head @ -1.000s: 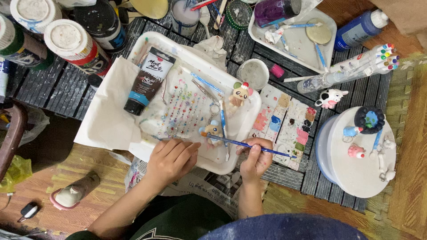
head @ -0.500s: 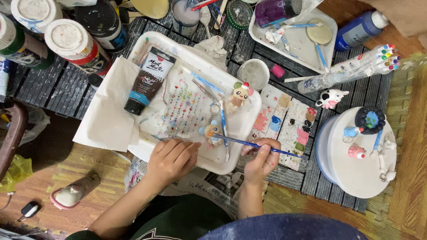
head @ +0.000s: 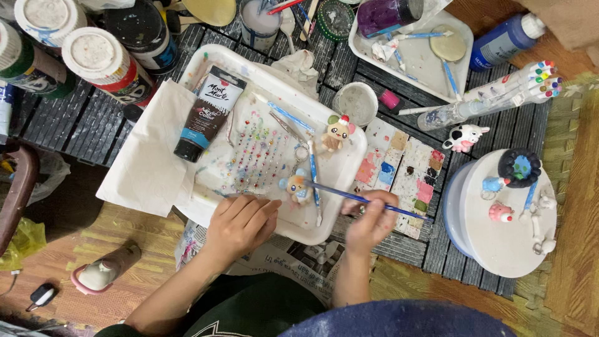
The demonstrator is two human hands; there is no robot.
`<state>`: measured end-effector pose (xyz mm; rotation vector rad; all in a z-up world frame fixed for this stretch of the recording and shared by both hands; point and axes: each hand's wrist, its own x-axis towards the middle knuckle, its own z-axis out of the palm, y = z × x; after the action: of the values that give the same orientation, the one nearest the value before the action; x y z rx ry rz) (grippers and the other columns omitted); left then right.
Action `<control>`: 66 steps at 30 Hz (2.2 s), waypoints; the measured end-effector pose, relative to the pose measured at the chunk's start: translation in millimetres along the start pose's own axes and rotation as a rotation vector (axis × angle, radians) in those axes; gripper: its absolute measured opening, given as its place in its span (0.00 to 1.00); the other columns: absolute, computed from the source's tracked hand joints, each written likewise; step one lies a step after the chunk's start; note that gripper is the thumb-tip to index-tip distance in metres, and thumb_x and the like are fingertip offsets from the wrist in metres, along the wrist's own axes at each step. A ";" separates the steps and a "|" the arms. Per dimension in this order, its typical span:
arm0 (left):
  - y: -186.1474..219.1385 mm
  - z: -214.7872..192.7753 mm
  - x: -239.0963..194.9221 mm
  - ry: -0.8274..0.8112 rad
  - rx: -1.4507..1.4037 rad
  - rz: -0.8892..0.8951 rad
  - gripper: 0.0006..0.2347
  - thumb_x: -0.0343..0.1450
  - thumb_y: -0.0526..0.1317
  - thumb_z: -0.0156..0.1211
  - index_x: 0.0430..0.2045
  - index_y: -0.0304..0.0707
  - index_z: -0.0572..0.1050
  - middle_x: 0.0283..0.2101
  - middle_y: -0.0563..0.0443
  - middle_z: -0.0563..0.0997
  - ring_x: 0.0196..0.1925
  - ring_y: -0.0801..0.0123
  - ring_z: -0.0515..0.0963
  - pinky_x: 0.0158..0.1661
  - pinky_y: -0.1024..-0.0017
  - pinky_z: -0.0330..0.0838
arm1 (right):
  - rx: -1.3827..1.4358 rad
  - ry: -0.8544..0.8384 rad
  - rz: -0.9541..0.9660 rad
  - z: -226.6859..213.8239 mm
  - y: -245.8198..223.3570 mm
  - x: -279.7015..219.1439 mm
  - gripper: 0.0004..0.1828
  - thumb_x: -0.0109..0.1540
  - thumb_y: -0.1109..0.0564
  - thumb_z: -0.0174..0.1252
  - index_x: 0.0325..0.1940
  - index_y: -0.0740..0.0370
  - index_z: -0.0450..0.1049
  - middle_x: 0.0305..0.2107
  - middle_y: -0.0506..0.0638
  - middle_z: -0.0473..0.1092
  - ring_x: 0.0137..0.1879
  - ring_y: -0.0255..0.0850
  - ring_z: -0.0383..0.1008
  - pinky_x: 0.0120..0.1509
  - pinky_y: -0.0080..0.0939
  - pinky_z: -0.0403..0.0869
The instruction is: The person paints a small figurine using a fine brush, dipping it into a paint palette and applying color to the figurine's details. They rotate the figurine to access different sides and occasionally switch brushes.
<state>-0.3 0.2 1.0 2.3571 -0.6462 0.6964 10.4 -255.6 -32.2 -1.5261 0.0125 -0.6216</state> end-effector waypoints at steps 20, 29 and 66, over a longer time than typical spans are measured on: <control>3.1 -3.3 6.2 0.002 -0.036 -0.006 0.11 0.65 0.31 0.69 0.39 0.39 0.78 0.35 0.56 0.81 0.34 0.68 0.79 0.36 0.68 0.67 | -0.258 0.390 0.009 -164.5 5.0 -11.0 0.09 0.79 0.52 0.45 0.49 0.59 0.63 0.28 0.47 0.65 0.28 0.34 0.67 0.30 0.33 0.67; 14.2 2.9 7.3 0.004 0.030 -0.018 0.08 0.67 0.32 0.69 0.37 0.40 0.80 0.32 0.56 0.81 0.32 0.68 0.78 0.36 0.68 0.66 | -0.249 0.356 0.068 -206.6 21.8 -46.0 0.09 0.76 0.54 0.45 0.45 0.59 0.64 0.28 0.47 0.67 0.26 0.33 0.69 0.25 0.31 0.67; -5.6 -11.6 4.0 0.036 -0.057 -0.005 0.09 0.62 0.33 0.71 0.33 0.41 0.79 0.28 0.57 0.77 0.36 0.67 0.78 0.37 0.69 0.68 | -0.017 -0.102 0.165 -2.6 -18.5 48.2 0.11 0.77 0.53 0.41 0.45 0.60 0.63 0.28 0.49 0.69 0.28 0.33 0.69 0.32 0.31 0.64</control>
<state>2.2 10.5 9.2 2.2885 -0.6357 0.7078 43.4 -275.1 2.5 -1.5534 0.0655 -0.4128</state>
